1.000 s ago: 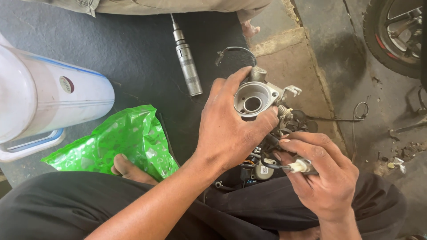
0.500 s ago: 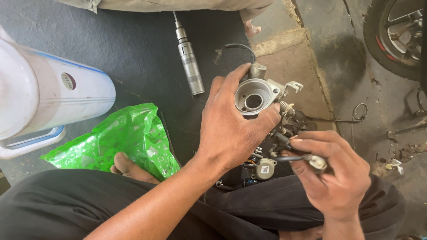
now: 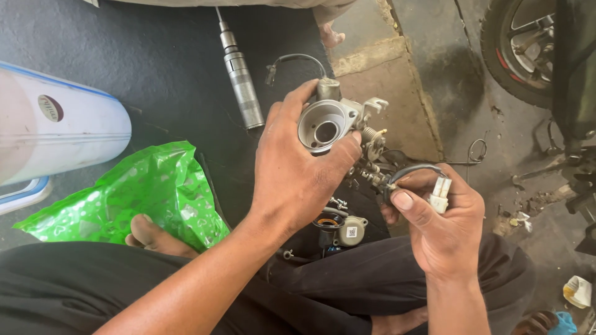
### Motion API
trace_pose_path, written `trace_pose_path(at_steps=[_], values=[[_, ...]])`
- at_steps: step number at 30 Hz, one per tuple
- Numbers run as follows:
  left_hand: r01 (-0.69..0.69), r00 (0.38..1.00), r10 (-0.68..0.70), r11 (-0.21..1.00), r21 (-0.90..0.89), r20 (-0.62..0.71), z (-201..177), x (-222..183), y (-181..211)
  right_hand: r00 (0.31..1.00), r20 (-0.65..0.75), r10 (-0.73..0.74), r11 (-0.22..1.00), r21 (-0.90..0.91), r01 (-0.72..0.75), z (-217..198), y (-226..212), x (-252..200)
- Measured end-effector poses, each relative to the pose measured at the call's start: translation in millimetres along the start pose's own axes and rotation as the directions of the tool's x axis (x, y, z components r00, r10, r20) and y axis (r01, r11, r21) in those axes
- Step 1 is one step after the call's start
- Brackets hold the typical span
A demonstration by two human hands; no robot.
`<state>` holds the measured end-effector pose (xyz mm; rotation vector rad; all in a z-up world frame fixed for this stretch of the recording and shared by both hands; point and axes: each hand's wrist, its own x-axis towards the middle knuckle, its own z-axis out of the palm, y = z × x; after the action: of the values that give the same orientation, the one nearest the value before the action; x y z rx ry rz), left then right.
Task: The person is disassembling and adjusting components of a motorcycle carburetor using tools like a screwdriver.
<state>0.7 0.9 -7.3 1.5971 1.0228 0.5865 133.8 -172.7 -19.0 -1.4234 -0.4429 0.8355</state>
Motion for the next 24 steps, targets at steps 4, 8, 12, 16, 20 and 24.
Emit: trace_pose_path(at_steps=[4, 8, 12, 16, 20, 24], values=[[0.01, 1.0, -0.01, 1.0, -0.015, 0.002, 2.1, -1.7, -2.6, 1.0, 0.001, 0.019, 1.0, -0.007, -0.019, 4.3, -0.1, 0.3], [0.011, 1.0, -0.01, 1.0, -0.029, 0.014, 3.4, -2.1, -4.3, 0.999, -0.015, 0.039, 0.999, -0.037, -0.04, 7.6, 1.1, 1.1], [0.027, 0.999, -0.027, 0.999, -0.035, 0.023, 3.8, -2.1, -4.3, 0.999, -0.008, 0.036, 0.998, -0.057, -0.036, 7.5, 3.5, 1.8], [0.006, 1.0, -0.006, 1.0, -0.024, 0.011, 5.5, -3.4, -5.6, 0.999, -0.012, 0.03, 0.996, -0.078, -0.031, 10.1, 4.1, 2.0], [0.004, 1.0, -0.004, 1.0, -0.008, 0.007, 5.9, -4.8, -3.5, 1.0, -0.02, 0.024, 0.987, -0.162, -0.027, 18.6, 1.3, 1.5], [0.027, 1.0, -0.026, 0.996, 0.084, -0.008, 6.3, -5.4, -2.0, 0.999, -0.022, 0.024, 0.955, -0.295, -0.029, 22.6, -0.7, 2.9]])
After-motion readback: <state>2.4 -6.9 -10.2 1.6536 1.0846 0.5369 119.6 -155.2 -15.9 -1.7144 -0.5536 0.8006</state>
